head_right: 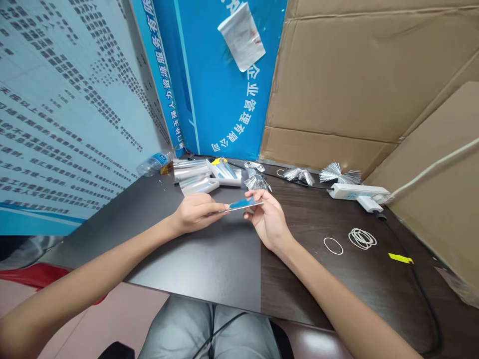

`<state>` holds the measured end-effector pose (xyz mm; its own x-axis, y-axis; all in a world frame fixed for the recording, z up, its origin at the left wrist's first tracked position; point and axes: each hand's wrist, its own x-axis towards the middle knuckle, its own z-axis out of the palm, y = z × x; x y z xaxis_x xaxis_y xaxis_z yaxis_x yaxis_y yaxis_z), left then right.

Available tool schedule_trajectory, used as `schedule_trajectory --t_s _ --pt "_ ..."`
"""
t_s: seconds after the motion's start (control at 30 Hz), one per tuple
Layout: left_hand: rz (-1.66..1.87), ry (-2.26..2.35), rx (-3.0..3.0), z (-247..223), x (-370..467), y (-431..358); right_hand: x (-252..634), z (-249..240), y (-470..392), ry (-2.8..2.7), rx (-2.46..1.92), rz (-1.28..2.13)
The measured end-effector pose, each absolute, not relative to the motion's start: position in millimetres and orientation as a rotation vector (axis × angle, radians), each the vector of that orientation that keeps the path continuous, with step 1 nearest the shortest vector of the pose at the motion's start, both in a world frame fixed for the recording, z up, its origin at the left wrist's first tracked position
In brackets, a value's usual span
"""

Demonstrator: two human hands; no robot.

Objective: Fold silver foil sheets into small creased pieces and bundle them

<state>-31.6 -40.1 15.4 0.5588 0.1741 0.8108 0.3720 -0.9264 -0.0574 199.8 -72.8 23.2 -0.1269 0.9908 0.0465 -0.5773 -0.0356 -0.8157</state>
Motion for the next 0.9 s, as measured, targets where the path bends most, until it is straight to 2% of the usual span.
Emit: schedule_trajectory --t_s 0.27,0.5,0.9 --pt "-1.131 -0.405 -2.434 20.9 -40.1 -40.2 201.5 24.2 -72.5 -0.853 -0.642 1.529" --pt "-1.213 -0.358 -2.509 18.8 -36.4 -43.2 201.9 23.2 -71.0 -0.874 -0.631 1.531" --pt "-1.664 -1.3 -3.217 13.0 -11.8 -52.7 198.5 13.8 -66.7 -0.874 -0.662 1.529"
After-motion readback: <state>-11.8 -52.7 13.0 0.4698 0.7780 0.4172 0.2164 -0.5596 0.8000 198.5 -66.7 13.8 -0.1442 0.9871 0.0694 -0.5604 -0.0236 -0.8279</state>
